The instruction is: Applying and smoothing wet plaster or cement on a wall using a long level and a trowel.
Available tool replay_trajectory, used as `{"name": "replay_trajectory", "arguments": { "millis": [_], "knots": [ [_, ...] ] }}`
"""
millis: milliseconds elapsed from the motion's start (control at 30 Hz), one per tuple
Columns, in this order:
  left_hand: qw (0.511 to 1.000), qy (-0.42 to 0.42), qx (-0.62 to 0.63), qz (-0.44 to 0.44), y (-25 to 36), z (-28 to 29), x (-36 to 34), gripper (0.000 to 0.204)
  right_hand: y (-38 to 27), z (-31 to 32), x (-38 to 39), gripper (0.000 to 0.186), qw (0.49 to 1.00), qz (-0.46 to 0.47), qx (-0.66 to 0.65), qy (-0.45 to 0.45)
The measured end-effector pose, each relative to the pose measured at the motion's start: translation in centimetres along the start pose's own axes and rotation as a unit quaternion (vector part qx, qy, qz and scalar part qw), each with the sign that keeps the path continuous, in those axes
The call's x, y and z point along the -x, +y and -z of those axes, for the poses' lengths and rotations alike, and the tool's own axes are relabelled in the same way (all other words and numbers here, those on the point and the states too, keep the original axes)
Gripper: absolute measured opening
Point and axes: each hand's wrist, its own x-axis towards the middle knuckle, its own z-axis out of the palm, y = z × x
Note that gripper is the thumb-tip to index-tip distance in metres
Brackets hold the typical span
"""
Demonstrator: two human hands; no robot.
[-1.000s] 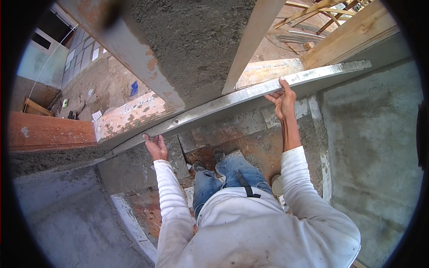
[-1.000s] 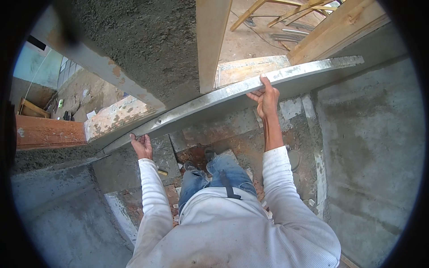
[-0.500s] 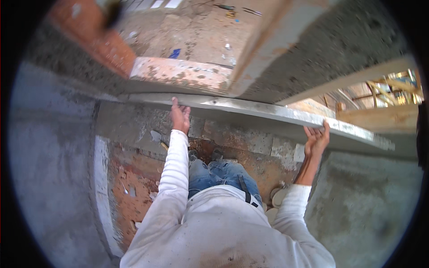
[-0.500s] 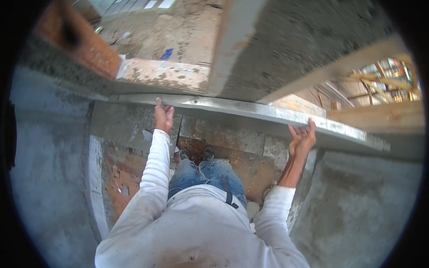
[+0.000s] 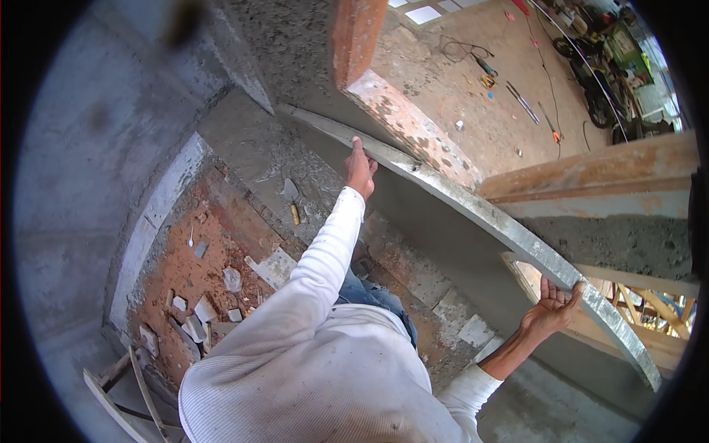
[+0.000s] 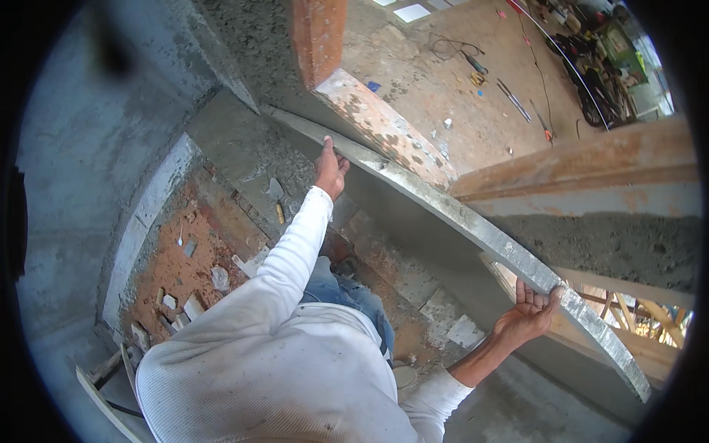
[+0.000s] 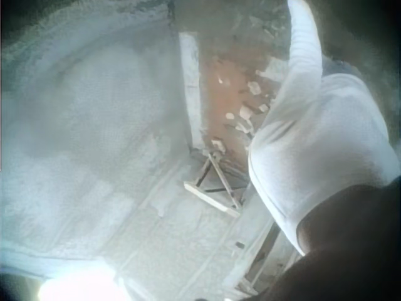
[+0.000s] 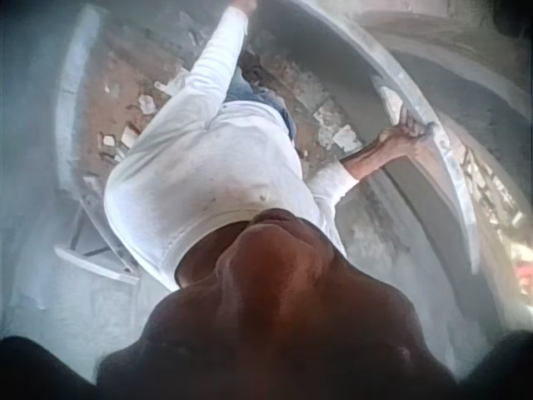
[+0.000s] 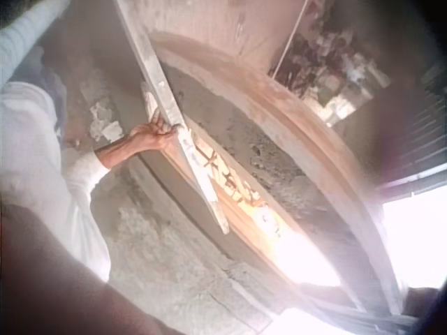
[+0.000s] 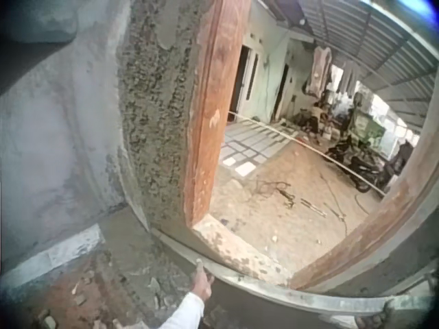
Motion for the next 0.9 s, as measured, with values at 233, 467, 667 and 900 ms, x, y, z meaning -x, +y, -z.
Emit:
{"name": "replay_trajectory", "arguments": {
  "millis": [233, 467, 667, 900],
  "knots": [
    [0.989, 0.036, -0.143, 0.031, 1.3, 0.1, -1.1, 0.052, 0.6, -0.7, 0.4, 0.058, 0.996, -0.018, 0.07, 0.055],
    [0.992, -0.008, -0.049, 0.113, -3.6, -0.9, 2.9, 0.072, -0.3, 3.9, -2.0, 0.054, 0.994, -0.013, 0.086, 0.064],
    [0.985, 0.029, -0.15, 0.082, -6.5, 1.8, -2.2, 0.064, 1.8, 1.4, 0.0, 0.051, 0.985, -0.088, 0.138, 0.05],
    [0.985, 0.043, -0.144, 0.084, -3.4, 9.7, -18.8, 0.059, 14.3, -5.8, 5.7, 0.055, 0.975, -0.184, 0.122, -0.003]
  ]
}}
